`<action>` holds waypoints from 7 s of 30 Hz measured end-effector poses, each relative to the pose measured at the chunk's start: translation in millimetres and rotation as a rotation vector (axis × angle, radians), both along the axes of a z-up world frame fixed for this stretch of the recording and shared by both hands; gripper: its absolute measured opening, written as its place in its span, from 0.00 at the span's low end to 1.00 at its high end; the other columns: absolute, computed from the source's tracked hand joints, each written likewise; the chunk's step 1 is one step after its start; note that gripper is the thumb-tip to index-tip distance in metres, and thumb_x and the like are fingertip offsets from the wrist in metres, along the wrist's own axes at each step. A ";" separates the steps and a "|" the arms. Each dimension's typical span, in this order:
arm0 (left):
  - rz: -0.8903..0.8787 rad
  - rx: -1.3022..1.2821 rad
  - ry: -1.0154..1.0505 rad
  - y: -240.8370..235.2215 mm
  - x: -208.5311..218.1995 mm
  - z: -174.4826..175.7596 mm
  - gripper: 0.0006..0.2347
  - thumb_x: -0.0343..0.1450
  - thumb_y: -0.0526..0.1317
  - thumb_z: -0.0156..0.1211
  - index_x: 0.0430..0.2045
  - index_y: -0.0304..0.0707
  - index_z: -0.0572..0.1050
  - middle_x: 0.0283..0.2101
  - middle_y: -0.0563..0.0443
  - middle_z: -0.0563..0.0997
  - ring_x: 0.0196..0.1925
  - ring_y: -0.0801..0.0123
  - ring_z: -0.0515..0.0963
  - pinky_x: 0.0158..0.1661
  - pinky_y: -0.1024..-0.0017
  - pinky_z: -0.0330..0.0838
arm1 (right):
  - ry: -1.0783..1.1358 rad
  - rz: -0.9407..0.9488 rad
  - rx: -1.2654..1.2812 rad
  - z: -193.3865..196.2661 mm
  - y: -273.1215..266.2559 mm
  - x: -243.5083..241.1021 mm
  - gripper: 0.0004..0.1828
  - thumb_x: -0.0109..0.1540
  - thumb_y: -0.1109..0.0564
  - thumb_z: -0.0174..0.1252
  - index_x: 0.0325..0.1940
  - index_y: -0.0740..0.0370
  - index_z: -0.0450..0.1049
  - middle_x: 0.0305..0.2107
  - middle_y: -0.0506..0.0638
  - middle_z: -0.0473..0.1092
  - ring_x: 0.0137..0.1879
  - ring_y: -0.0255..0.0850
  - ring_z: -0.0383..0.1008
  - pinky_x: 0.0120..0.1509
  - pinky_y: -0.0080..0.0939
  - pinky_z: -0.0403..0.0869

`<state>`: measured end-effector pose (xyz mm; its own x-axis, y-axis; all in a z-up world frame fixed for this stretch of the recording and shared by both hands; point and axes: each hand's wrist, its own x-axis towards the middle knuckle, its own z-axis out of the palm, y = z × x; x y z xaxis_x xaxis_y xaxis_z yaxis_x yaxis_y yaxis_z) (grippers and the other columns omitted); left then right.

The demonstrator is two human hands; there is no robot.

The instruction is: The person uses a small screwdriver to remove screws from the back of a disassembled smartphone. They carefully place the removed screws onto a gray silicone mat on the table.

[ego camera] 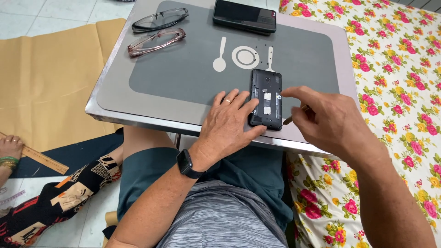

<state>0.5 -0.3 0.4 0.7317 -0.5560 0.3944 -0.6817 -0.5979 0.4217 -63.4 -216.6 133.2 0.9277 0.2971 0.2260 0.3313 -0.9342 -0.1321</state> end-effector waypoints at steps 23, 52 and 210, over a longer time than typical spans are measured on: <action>0.005 0.008 -0.007 -0.7 -0.6 -1.4 0.28 0.73 0.60 0.61 0.64 0.43 0.74 0.69 0.39 0.74 0.75 0.42 0.67 0.73 0.44 0.50 | -0.125 0.048 -0.008 -15.9 -9.5 4.9 0.10 0.72 0.55 0.63 0.58 0.52 0.81 0.22 0.46 0.79 0.19 0.46 0.70 0.28 0.48 0.67; -0.010 0.002 -0.001 1.0 -1.0 1.8 0.28 0.74 0.61 0.59 0.64 0.42 0.73 0.69 0.39 0.74 0.75 0.41 0.67 0.73 0.44 0.50 | 0.085 -0.050 0.005 2.4 0.5 -0.3 0.23 0.68 0.60 0.54 0.68 0.50 0.75 0.30 0.46 0.82 0.21 0.50 0.69 0.32 0.54 0.68; -0.793 -0.018 -0.072 15.8 136.8 36.9 0.14 0.75 0.49 0.68 0.45 0.39 0.81 0.61 0.49 0.82 0.40 0.56 0.76 0.42 0.59 0.73 | 0.287 -0.301 0.576 -22.0 -100.3 14.1 0.11 0.55 0.66 0.67 0.42 0.61 0.82 0.52 0.53 0.84 0.62 0.40 0.87 0.75 0.39 0.79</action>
<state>137.3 15.5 37.2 0.0930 -0.8935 0.4393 -0.9272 0.0830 0.3653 -49.3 -316.9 111.2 0.9972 -0.0748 0.0043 -0.0522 -0.7348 -0.6763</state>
